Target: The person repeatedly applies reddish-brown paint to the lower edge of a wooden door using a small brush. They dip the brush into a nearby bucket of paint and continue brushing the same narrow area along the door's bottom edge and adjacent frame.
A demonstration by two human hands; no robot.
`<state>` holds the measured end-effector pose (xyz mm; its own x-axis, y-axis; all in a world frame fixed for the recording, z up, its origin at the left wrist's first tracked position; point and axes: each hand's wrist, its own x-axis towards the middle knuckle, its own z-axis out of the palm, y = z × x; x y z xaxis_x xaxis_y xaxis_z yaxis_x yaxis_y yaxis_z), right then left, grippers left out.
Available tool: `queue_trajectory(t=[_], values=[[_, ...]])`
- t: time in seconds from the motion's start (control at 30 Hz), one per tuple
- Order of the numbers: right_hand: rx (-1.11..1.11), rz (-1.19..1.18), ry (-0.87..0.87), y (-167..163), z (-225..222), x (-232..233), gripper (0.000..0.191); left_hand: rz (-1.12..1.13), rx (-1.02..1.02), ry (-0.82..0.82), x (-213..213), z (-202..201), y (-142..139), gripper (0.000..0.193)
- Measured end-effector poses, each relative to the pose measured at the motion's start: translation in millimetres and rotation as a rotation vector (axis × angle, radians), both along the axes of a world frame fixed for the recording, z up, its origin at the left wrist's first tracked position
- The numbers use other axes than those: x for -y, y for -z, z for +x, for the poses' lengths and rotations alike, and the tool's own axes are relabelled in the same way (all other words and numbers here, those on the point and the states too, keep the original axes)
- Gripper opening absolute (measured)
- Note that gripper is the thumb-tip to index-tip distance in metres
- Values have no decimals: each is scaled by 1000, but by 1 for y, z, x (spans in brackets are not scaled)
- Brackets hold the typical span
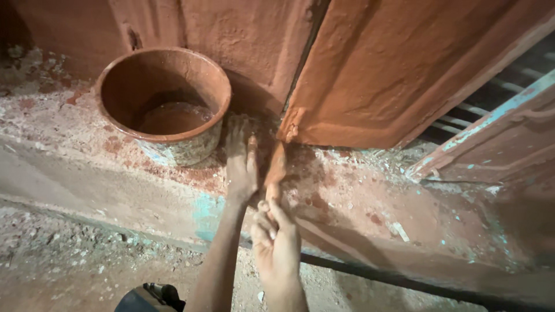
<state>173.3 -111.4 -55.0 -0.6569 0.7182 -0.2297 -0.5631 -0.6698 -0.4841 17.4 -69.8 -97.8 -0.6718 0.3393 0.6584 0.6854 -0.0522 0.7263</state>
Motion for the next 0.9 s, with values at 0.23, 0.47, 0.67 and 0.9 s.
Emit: queue_trajectory(t=[0.23,0.47,0.67,0.9], values=[[-254,61,-94,-7,-2,-38,22,20,92,23,-1,-1,-1,48],[165,319,-14,4,22,-14,55,49,146,39,0,3,0,50],[349,226,19,14,13,-2,52,93,67,46,-1,4,4,46],[616,31,77,-56,7,-10,49,52,76,14,1,7,-6,48]])
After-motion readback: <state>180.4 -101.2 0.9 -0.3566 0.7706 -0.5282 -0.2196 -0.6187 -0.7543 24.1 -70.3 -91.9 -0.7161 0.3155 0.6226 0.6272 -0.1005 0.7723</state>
